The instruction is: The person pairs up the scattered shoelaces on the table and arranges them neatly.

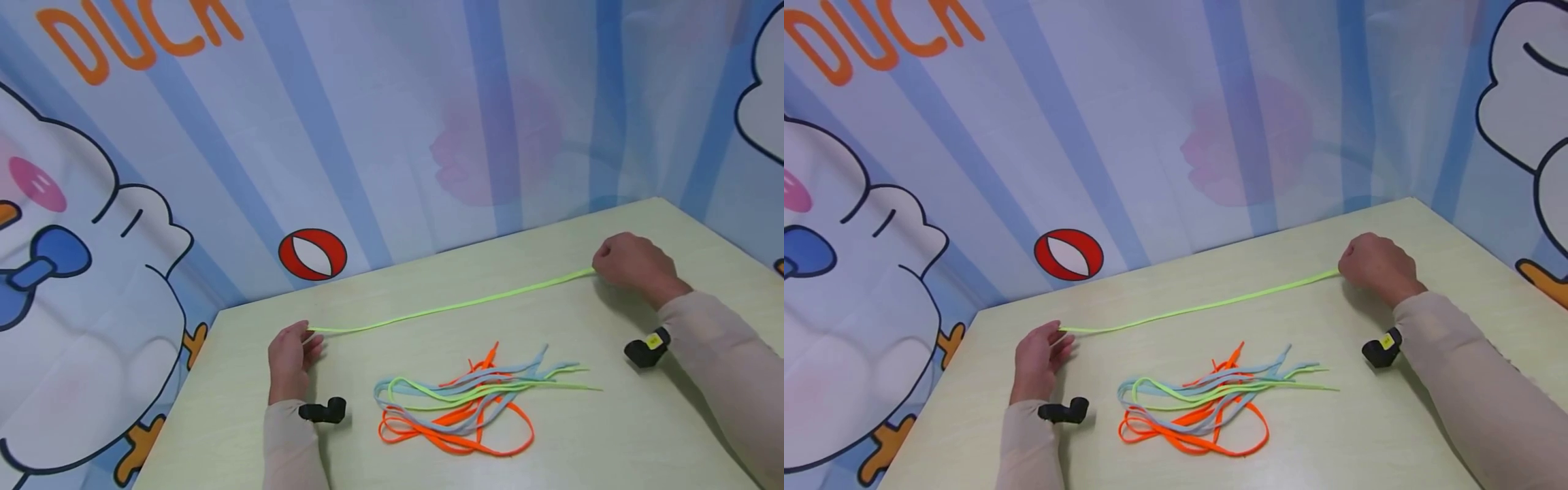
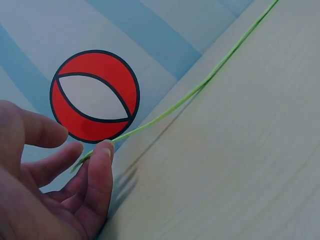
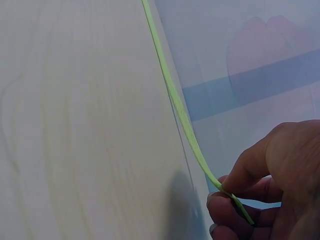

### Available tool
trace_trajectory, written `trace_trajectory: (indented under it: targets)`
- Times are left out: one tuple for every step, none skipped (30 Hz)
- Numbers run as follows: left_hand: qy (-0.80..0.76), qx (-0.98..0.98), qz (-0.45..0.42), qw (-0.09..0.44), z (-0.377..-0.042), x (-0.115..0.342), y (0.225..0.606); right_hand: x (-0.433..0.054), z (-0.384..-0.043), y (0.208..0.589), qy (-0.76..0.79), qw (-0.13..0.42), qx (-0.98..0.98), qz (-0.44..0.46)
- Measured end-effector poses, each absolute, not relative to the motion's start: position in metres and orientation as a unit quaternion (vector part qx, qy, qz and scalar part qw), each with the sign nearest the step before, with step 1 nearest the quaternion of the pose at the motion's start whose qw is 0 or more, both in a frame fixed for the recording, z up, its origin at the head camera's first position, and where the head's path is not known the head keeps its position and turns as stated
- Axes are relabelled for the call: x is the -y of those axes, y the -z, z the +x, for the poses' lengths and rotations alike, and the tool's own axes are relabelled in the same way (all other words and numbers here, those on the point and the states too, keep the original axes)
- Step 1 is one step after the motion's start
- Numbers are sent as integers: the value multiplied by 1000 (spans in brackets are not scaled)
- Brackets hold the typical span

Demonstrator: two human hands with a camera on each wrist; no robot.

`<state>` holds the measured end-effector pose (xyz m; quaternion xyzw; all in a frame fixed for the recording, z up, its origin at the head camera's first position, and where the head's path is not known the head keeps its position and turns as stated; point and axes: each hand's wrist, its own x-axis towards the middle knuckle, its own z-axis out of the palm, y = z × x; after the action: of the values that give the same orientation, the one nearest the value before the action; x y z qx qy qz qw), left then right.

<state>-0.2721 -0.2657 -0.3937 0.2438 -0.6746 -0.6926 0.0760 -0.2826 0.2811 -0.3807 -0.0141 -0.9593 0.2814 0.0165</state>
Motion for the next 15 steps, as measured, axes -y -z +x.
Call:
trace_trajectory:
  targets:
    - [692,674,246,76,-272,266,394,-281,-283,381,-281,17,959,-14]
    - [694,672,248,77,-272,265,393,-281,-283,381,-281,17,959,-13]
    - [697,668,248,80,-272,265,393,-281,-283,381,-282,16,959,-13]
    - [698,666,251,81,-272,265,392,-280,-283,380,-282,15,959,-11]
    - [699,664,253,84,-271,265,392,-280,-283,380,-283,14,959,-9]
    - [701,660,254,86,-271,265,391,-280,-283,380,-282,12,959,-8]
    - [702,658,256,90,-271,266,391,-279,-283,380,-282,12,959,-8]
    - [705,654,257,96,-270,266,390,-279,-283,380,-282,10,959,-8]
    - [709,649,257,103,-270,266,390,-279,-283,380,-283,9,959,-7]
    - [710,646,257,110,-269,267,389,-278,-283,380,-283,7,959,-7]
    - [714,641,255,118,-269,267,389,-279,-283,379,-283,6,959,-6]
    - [717,637,253,126,-268,267,388,-278,-283,379,-284,5,959,-7]
    - [719,635,251,133,-268,266,388,-278,-283,379,-285,4,959,-6]
    - [721,632,250,139,-268,266,387,-278,-283,379,-286,5,958,-6]
    - [720,632,247,144,-267,266,387,-278,-283,379,-288,6,958,-6]
